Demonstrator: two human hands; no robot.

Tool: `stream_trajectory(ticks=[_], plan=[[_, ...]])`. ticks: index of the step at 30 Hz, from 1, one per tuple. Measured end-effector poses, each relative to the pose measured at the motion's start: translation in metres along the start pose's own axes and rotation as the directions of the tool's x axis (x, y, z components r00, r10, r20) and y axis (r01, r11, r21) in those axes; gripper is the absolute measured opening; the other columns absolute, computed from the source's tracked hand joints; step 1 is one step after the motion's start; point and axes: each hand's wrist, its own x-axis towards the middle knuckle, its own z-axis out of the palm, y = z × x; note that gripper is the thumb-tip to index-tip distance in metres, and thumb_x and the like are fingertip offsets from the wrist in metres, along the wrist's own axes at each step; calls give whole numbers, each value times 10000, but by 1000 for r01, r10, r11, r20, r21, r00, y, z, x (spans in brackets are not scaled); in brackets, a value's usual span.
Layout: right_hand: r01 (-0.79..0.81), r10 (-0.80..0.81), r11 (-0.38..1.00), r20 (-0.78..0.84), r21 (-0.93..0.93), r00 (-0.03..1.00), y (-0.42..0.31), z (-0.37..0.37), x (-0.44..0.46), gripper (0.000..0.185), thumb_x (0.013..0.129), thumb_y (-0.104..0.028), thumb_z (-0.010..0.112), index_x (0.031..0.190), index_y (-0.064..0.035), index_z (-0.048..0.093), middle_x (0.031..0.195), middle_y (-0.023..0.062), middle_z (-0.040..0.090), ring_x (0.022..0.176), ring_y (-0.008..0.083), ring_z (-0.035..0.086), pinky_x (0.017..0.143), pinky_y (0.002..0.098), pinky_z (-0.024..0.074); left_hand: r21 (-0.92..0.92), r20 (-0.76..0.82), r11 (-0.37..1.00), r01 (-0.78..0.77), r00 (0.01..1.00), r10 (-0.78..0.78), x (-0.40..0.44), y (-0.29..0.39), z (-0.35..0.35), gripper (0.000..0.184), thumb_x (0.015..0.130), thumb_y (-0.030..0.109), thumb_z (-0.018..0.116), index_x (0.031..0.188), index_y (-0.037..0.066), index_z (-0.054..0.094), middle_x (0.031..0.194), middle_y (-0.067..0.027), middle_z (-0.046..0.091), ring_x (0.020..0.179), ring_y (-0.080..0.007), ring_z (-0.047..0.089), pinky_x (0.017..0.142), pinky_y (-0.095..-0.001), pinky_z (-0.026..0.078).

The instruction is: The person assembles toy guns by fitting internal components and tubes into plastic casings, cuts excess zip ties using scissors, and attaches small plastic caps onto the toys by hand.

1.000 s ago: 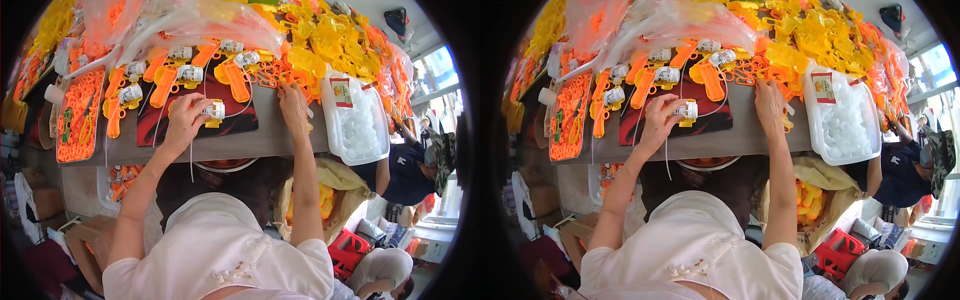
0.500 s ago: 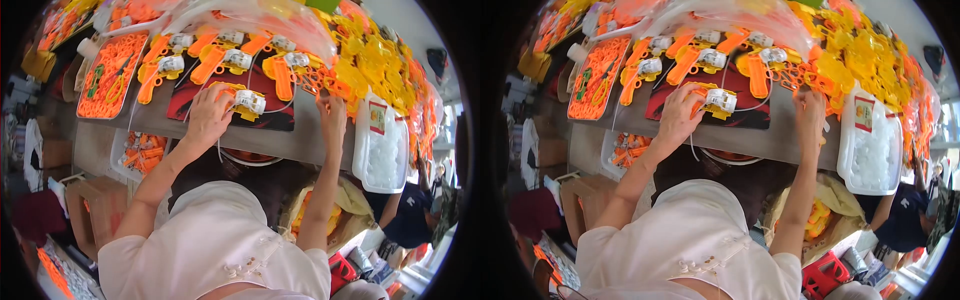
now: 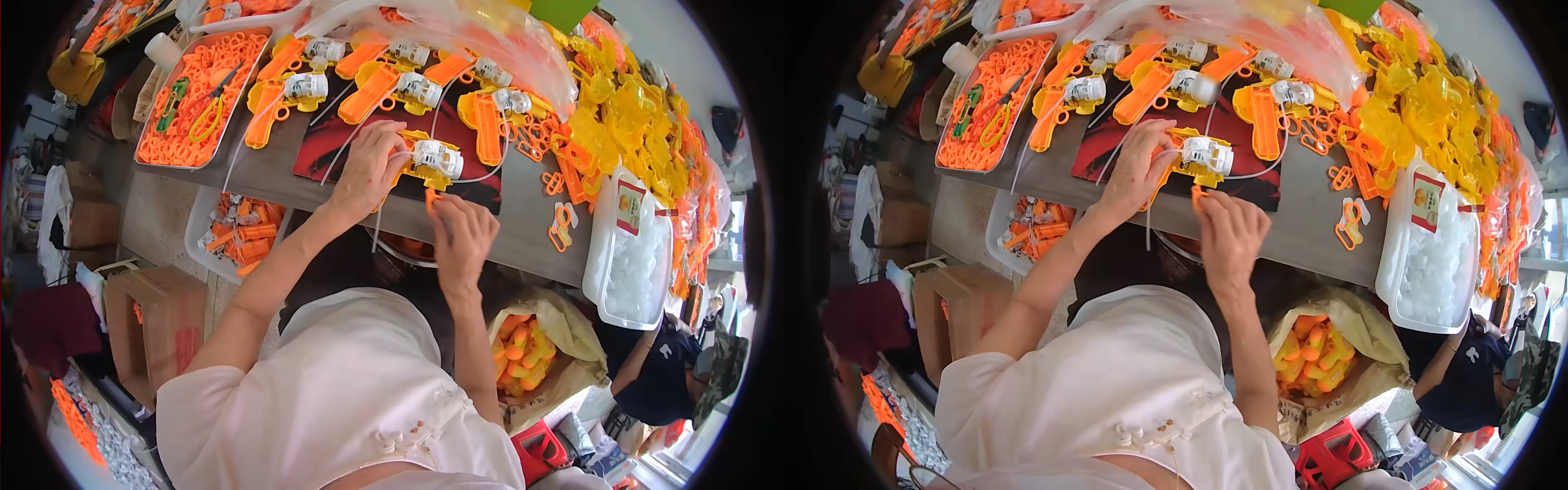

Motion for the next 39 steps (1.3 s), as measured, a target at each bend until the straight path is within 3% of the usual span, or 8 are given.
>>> stream_trajectory(ticks=[19,25,27,30,33,34,37,39], plan=[[64,-65,971,2,-230,998,-23,45,14,273,807,-122,722,1076,-84,693,1056,5,637,973,184,567,895,390,379,-18,-25,1000,21,999,-21,-4,-1,5,233,942,216,638,1010,24,525,1257,-181,559,1186,-359,504,1035,-463,375],[303,-267,936,197,-181,943,0,23,30,368,760,-96,671,1125,-50,675,1090,30,615,973,210,567,904,406,387,-44,9,999,14,1000,-14,6,-8,2,274,861,180,721,989,38,525,1053,-116,567,1083,-321,525,973,-441,392],[355,-305,889,203,-290,930,-9,34,19,375,773,-80,620,1123,54,644,1104,113,597,947,235,566,866,399,429,-79,38,995,53,998,-50,2,-6,5,274,847,170,733,968,43,522,1042,-117,562,1098,-316,531,986,-440,383],[201,-158,868,130,-454,979,-39,58,0,320,812,-64,599,1103,59,651,1053,119,588,906,242,559,877,396,432,-71,-12,997,16,1000,-17,5,-7,7,297,805,109,749,988,50,522,1023,-100,559,1084,-312,536,966,-434,387],[158,-138,966,108,-204,984,-28,41,7,320,805,-81,623,1110,1,672,1051,107,598,900,248,560,912,422,406,-67,68,998,15,998,-11,11,-12,0,297,793,101,753,991,62,535,1029,-91,559,1079,-310,536,969,-433,387],[117,-106,991,137,-70,985,-20,26,17,321,804,-80,648,1122,-57,683,1061,90,603,912,255,555,939,444,380,-24,156,997,76,985,-71,14,-9,-7,270,813,149,742,1007,72,572,1084,-90,573,1124,-311,533,989,-434,383],[11,-11,978,3,-207,1000,-8,6,46,406,881,-101,640,1284,-70,597,1280,115,584,1157,273,542,1026,460,347,47,181,992,-121,977,111,17,-17,-11,288,839,220,723,1053,78,594,1163,-91,582,1184,-304,524,1022,-435,372],[84,-60,980,136,-179,989,12,24,41,452,899,-94,622,1342,-57,542,1368,127,539,1258,277,499,1067,464,323,14,200,997,-75,977,71,18,-19,-8,280,854,273,713,1039,80,630,1251,-100,573,1231,-305,507,1054,-443,362]])
